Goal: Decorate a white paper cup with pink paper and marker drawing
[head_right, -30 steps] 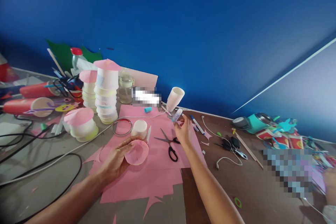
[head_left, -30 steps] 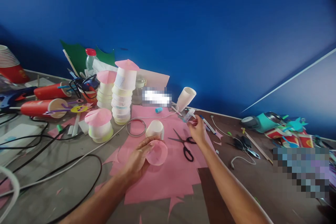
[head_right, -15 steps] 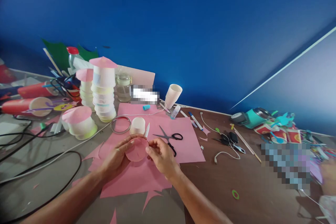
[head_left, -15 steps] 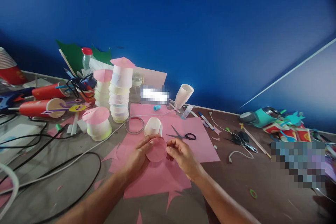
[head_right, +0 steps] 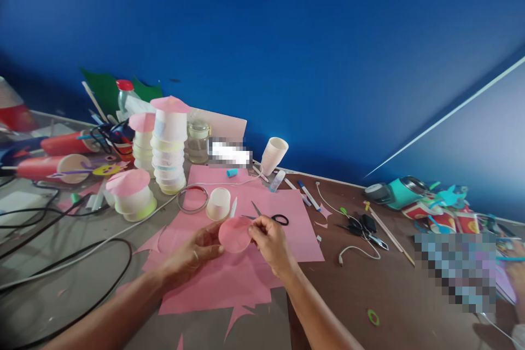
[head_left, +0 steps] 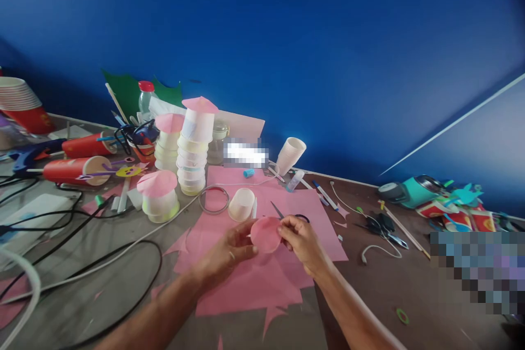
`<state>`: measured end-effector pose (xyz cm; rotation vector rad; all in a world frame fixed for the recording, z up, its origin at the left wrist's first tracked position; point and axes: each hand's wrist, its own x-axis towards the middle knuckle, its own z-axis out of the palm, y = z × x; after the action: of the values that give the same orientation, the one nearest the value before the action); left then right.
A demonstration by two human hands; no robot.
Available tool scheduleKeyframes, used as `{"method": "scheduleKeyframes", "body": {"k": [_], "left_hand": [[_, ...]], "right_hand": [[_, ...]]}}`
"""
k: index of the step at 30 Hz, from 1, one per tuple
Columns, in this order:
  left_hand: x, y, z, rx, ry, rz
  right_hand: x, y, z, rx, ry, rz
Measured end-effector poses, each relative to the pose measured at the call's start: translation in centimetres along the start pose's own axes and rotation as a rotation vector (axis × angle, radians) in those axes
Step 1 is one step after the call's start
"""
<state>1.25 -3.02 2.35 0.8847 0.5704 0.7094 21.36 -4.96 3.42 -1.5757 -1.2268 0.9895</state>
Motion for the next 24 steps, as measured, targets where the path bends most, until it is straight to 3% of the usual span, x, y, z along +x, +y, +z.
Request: {"method": "scheduleKeyframes", "body": {"k": [2,3,5,8,10,13,16,19,24], "left_hand": [[0.0,-0.2,-0.2,0.036,0.023,0.025],[0.1,-0.3,-0.3,0.045,0.103,0.04],[0.3,-0.4,-0.7,0.115,0.222,0.153],[0.7,-0.4,-1.3,0.226,0.395,0.321],[1.0,-0.5,-1.9,0.335,0.513,0.453],[1.6,-1.0,-2.8,0.502,0.59,0.592],[2.1,-1.8,-3.5,0.659,0.593,0.599],[2.6,-2.5,-3.7,0.691,0.669,0.574],[3.4,-2.8,-4.2,0.75,0.639,0.576]], "right_hand": [[0.7,-0.6,-1.1,-0.14,0.142,-0.165],[1.2,-0.9,-1.5,-0.229,0.246,-0.268],[2.4,-1.6,-1.8,-0.278,0.367,-0.341],[4.8,-2.4,-0.9,-0.476,0.583,-0.586],[6.3,-2.6,0.4,-0.642,0.645,-0.781],[7.7,-2.2,2.6,-0.809,0.634,-0.984],[7.6,-1.6,4.1,-0.832,0.568,-1.069],[6.6,-1.0,4.5,-0.821,0.523,-1.158],[5.3,-0.7,4.3,-0.832,0.471,-1.252]]}}
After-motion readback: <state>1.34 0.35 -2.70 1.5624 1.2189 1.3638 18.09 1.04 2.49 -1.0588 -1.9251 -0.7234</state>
